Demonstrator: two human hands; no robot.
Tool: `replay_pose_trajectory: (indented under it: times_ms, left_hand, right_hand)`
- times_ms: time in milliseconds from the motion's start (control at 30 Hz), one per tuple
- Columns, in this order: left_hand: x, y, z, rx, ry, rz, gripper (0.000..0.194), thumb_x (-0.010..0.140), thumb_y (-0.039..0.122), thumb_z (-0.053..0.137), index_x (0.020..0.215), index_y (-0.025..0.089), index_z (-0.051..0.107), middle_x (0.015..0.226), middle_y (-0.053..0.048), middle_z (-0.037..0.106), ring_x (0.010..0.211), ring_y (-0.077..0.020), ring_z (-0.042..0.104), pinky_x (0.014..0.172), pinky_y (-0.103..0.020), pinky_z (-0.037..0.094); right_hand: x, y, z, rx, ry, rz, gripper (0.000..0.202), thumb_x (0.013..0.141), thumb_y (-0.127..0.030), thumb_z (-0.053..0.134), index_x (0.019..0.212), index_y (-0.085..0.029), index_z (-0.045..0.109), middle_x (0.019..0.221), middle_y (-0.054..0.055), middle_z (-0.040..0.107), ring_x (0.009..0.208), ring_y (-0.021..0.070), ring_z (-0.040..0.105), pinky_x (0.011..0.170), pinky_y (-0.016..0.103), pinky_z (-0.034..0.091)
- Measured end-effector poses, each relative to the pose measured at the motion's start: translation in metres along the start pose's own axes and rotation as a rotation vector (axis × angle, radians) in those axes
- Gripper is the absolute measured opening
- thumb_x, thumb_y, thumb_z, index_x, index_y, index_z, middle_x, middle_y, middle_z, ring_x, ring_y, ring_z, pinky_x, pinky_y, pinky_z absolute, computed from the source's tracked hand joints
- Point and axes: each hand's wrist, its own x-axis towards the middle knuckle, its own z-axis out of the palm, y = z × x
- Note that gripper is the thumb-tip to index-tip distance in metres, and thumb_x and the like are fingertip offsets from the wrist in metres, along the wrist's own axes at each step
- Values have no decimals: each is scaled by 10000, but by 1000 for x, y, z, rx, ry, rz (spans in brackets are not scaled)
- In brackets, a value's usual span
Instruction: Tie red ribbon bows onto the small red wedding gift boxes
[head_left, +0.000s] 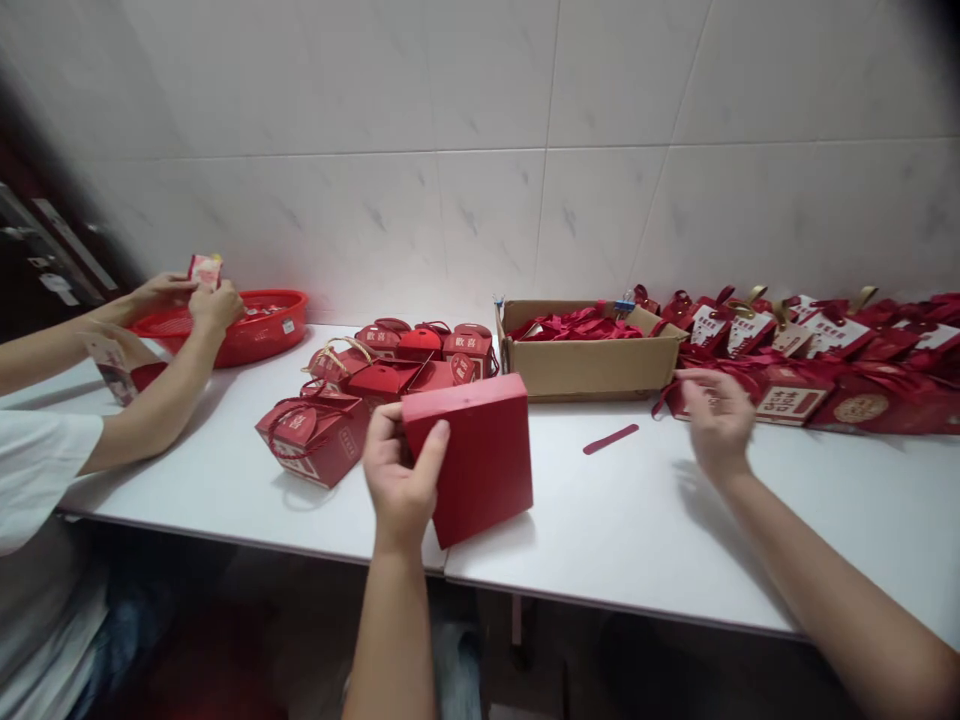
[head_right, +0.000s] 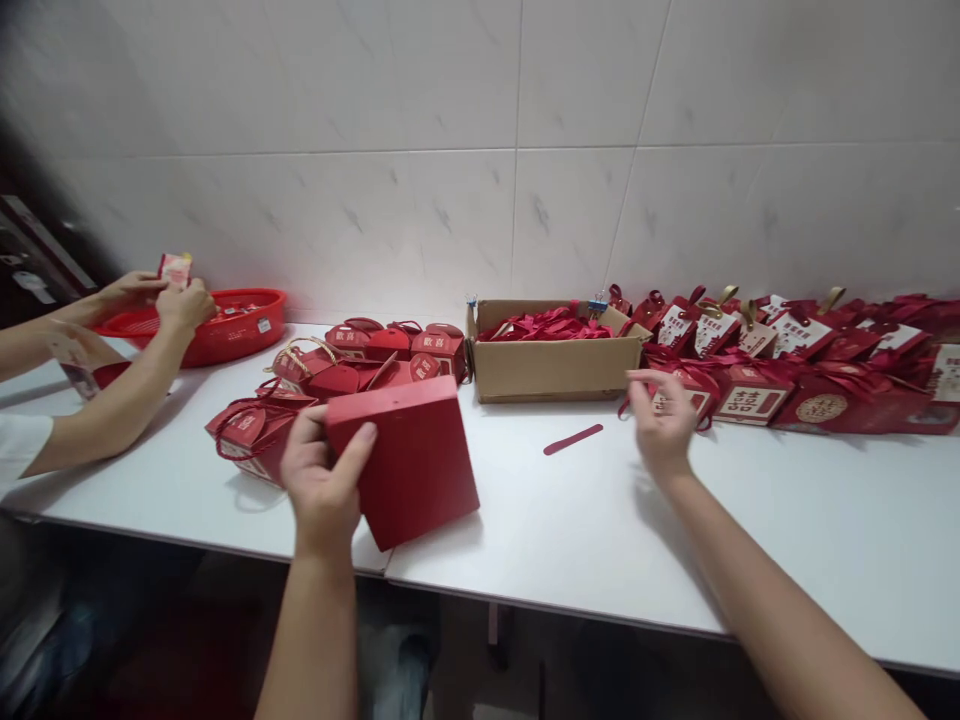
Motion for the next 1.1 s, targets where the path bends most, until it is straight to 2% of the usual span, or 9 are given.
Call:
replay_pose_trajectory:
  times_ms: [100, 200, 267, 367, 467, 667, 800, 933, 1100]
  left_hand:
    - [-2, -8, 19, -21, -49, -7, 283, 766, 367, 643, 929, 196, 487, 918, -37, 593, 808, -158, 629, 705, -254, 526]
    - [-4, -15, 26, 50, -23, 84, 290, 786, 350, 635, 1002, 183, 535, 1151, -101, 524, 969, -184, 617, 854, -285, 507]
    - [-5, -19, 26, 48, -7, 149, 367, 811, 335, 615, 1129, 195, 498, 1176, -109, 522, 1011, -194, 602, 912, -312, 483]
    - [-5, -26, 24, 52, 2, 194, 403, 840, 317, 581, 1201, 212, 436, 1091, -90, 568, 1013, -204, 590, 912, -336, 476]
    - [-2, -29, 20, 121, -32, 227, 279, 842, 290, 580, 1098, 216, 498, 1041, -73, 548, 981, -202, 575, 887, -340, 476]
    - [3, -26, 10, 148, -57, 265, 155, 839, 253, 584, 972, 213, 515, 1196, -106, 486, 1133, -241, 515, 964, -406, 425]
    - [1, -31, 10, -37, -144, 192, 194, 865, 238, 556, 1043, 235, 477, 1125, -80, 589, 1053, -206, 581, 912, -361, 467]
    - [-1, -37, 9, -79, -147, 104, 201, 855, 269, 576, 1043, 246, 507, 1099, -66, 598, 984, -199, 613, 841, -325, 504]
    - [-3, -35, 10, -105, -200, 76, 315, 869, 282, 552, 1180, 261, 508, 1024, -57, 655, 926, -192, 644, 833, -332, 523]
  right_hand:
    - [3, -38, 40, 51, -142, -231, 283, 812, -307, 488, 1049, -191, 588, 1124, 101, 638, 1091, 232, 575, 968, 400, 430]
    - [14, -47, 70, -114, -281, -404, 490, 762, -327, 556, 1225, -168, 527, 1373, 135, 488, 1308, 289, 395, 1105, 513, 219]
    - [19, -45, 78, -165, -399, -434, 358, 804, -391, 526, 1093, -201, 618, 1300, 106, 566, 1263, 290, 453, 1118, 541, 144]
    - [23, -44, 72, -129, -390, -357, 402, 917, -426, 337, 768, -217, 648, 952, 70, 714, 983, 237, 632, 1017, 444, 346]
    - [33, -56, 66, -217, -342, -267, 417, 938, -441, 285, 890, -200, 623, 773, 77, 705, 764, 230, 654, 757, 336, 464]
    - [76, -89, 107, -595, -446, -155, 462, 926, -425, 314, 878, -142, 676, 772, 176, 690, 766, 278, 655, 668, 355, 456]
    - [89, -93, 148, -574, -545, -221, 271, 814, -323, 530, 940, -147, 694, 890, 174, 705, 849, 289, 649, 708, 370, 473]
    - [91, -86, 176, -488, -718, -332, 380, 689, -155, 600, 1042, -262, 694, 1064, 49, 707, 943, 221, 634, 758, 296, 470]
    - [94, -79, 187, -447, -763, -287, 176, 616, -178, 678, 760, -253, 748, 808, 29, 736, 776, 223, 652, 685, 302, 481]
